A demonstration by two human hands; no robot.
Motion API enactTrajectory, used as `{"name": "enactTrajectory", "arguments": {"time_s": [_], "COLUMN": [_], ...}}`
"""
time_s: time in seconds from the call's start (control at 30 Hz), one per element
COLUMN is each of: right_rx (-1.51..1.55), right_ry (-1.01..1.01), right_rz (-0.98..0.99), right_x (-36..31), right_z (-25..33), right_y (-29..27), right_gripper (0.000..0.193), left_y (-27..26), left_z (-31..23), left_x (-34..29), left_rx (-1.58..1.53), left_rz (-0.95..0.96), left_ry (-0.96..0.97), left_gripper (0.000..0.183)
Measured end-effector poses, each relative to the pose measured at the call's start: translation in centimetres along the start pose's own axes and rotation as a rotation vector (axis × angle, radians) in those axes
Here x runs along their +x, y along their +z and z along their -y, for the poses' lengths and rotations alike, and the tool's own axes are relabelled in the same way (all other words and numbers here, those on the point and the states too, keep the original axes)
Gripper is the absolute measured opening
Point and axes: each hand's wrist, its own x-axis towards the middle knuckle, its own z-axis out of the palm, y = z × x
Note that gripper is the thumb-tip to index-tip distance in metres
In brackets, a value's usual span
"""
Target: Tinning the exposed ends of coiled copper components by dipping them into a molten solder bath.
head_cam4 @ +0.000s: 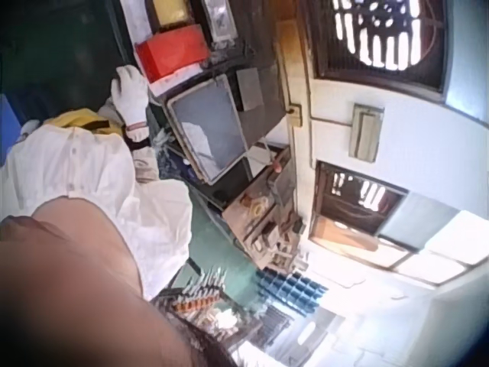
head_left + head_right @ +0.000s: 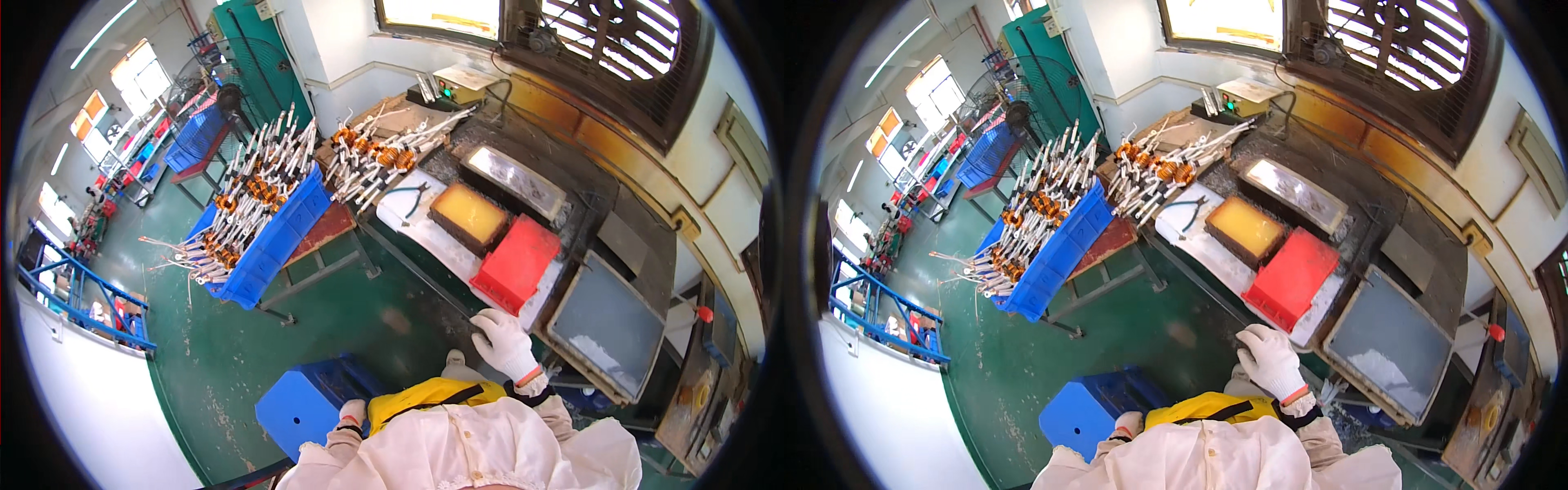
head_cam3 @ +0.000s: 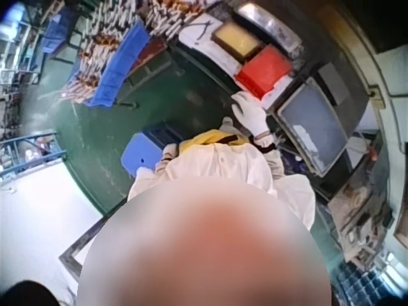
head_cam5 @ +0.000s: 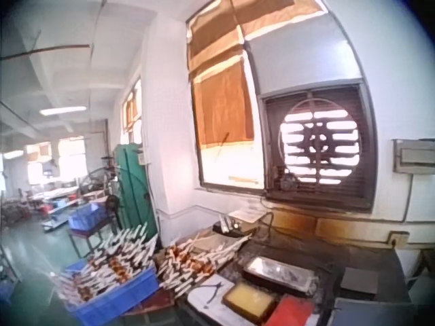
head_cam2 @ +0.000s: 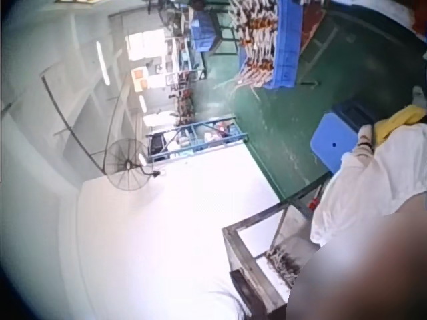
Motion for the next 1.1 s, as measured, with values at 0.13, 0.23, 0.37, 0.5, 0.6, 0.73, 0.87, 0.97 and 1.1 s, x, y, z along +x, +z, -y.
{"name": "enactTrajectory", "arguments": {"time_s": [0.13,0.23,0.37,0.5,0.6,0.73,0.87,0.97,1.1], "right_rx": [-0.020,0.025,0.053,0.102,0.167,0.131,0.035,-0.042,-0.118], "right_ry": [0.063,0.083,0.113,0.120,0.145,0.250,0.268,0.323,0.427], "right_rz": [-0.027,-0.031,-0.016,-0.018,-0.033,-0.053,-0.058,-0.088,-0.141], "right_x": [2.5,3.9,5.6,6.2,7.3,7.6,8.0,8.8,10.7], "right_z": [-4.0,-6.7,-8.8,-10.3,-10.4,-10.5,-10.2,-9.7,-7.5], "right_y": [-0.9,-1.2,-0.8,-0.2,0.1,0.5,0.6,1.1,2.4], "right_gripper": [0.025,0.024,0.021,0.018,0.015,0.011,0.010,0.010,0.009], "left_y": [-3.6,-6.2,-8.6,-13.3,-14.4,-18.6,-24.6,-28.6,-35.6], "left_z": [-4.1,-5.6,-8.7,-12.5,-10.4,-10.6,-12.6,-13.1,-14.4], "left_x": [2.3,5.3,8.3,8.9,11.9,15.1,17.9,21.6,27.3], "left_rx": [-0.064,-0.134,-0.736,-1.093,-0.928,-1.254,-1.326,-1.358,-1.031], "left_rz": [-0.036,-0.173,-0.211,-0.079,-0.172,-0.184,-0.141,-0.083,-0.228], "left_ry": [0.210,0.357,0.063,-0.188,-0.194,-0.262,-0.217,-0.113,0.258], "left_gripper": [0.024,0.028,0.036,0.038,0.036,0.029,0.032,0.032,0.030]}}
